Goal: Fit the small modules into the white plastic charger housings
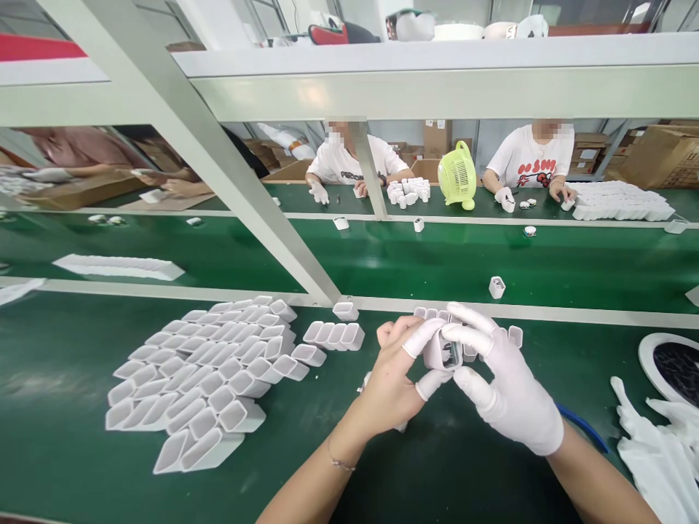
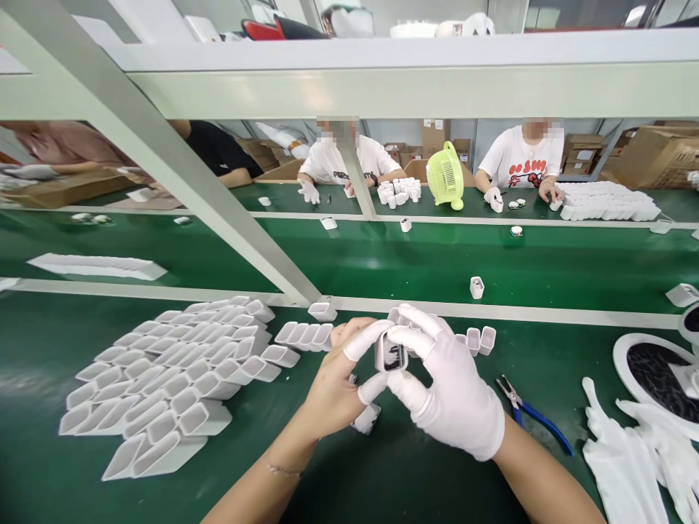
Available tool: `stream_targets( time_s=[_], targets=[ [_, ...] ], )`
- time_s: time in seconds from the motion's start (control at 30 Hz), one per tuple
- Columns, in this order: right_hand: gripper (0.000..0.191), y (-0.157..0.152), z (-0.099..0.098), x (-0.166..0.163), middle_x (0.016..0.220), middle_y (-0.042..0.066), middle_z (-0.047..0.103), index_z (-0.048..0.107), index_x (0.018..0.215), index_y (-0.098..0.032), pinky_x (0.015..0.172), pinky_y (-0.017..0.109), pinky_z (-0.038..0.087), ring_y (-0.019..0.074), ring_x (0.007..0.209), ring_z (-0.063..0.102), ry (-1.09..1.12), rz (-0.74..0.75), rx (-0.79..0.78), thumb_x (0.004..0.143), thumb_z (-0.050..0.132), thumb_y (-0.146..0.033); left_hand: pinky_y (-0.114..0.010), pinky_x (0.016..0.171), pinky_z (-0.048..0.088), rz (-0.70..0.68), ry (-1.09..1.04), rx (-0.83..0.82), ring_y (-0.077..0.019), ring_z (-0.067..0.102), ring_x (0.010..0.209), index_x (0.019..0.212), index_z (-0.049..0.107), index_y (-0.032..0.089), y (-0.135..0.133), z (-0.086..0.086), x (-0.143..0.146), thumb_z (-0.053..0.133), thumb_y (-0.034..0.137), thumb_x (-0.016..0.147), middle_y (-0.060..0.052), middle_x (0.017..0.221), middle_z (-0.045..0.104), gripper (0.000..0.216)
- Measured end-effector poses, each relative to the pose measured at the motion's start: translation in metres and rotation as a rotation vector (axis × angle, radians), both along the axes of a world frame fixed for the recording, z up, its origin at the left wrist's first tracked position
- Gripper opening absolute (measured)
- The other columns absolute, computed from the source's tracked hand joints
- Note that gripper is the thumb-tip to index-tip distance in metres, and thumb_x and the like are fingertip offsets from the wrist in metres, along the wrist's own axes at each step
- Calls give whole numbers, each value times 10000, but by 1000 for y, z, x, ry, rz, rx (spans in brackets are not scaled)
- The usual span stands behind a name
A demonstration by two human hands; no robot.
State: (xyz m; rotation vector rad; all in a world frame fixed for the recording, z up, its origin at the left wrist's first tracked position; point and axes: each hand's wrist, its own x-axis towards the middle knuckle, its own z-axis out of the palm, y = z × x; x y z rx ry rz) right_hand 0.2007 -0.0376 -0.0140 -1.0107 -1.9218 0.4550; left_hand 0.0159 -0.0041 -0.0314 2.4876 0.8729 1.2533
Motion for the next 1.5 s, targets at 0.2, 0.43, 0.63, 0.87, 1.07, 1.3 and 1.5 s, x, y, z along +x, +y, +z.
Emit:
stream_targets(
  time_s=[0.2, 0.43, 0.63, 0.87, 1.07, 1.3, 1.5],
  targets=[
    [487, -6, -7, 10, 1538, 38, 320, 337, 1431, -353, 1118, 493, 343, 255, 1417, 296, 246, 103, -134, 970, 392, -500, -410, 888, 394, -39, -95, -99, -254, 530, 1060, 1343, 423, 286, 0, 2, 4, 584, 371, 899, -84, 1164, 601, 480],
    [442, -7, -3, 11, 1485, 42, 418, 440, 1382, -331, 1136, 499, 317, 262, 1389, 350, 270, 78, -84, 960, 446, -461, -435, 937, 447, -181, -494, -643, -285, 545, 1128, 1274, 502, 257, 1, -2, 9, 720, 454, 764, -96, 1208, 587, 589],
    [196, 11, -2, 11, 1213, 61, 652, 662, 1022, -261, 902, 422, 548, 217, 1008, 667, 646, -98, -253, 862, 638, -371, -264, 746, 519, -340, -1029, -1438, -156, 623, 853, 1025, 619, 185, 18, 14, 24, 548, 570, 862, -54, 927, 628, 424],
    [122, 19, 0, 22, 949, 41, 719, 637, 736, -235, 796, 410, 557, 229, 927, 678, 670, -270, -136, 750, 749, -283, -217, 695, 507, -371, -1120, -1575, -118, 605, 759, 923, 652, 164, 21, 9, 28, 552, 526, 883, -49, 871, 640, 377],
    [127, 34, -5, 54, 927, 40, 739, 667, 768, -228, 878, 452, 524, 225, 850, 687, 502, -370, -144, 770, 720, -344, -303, 906, 455, -81, -750, -816, -211, 573, 1021, 1177, 609, 176, 90, -14, 17, 673, 390, 800, -75, 1069, 624, 438],
    [372, 72, -33, 47, 1025, 86, 727, 697, 1013, -182, 866, 402, 513, 255, 976, 668, -286, -395, -471, 949, 381, -367, -324, 960, 391, 85, -513, -858, -171, 560, 858, 857, 695, 98, 193, -49, 2, 688, -26, 598, -38, 815, 614, 287],
    [333, 79, -34, 42, 1168, 50, 691, 673, 1123, -232, 918, 414, 484, 273, 1084, 627, -445, -382, -514, 896, 464, -358, -288, 761, 493, -21, -624, -1058, -153, 629, 765, 991, 651, 108, 170, -42, 4, 594, 327, 873, -87, 861, 676, 256]
  ],
)
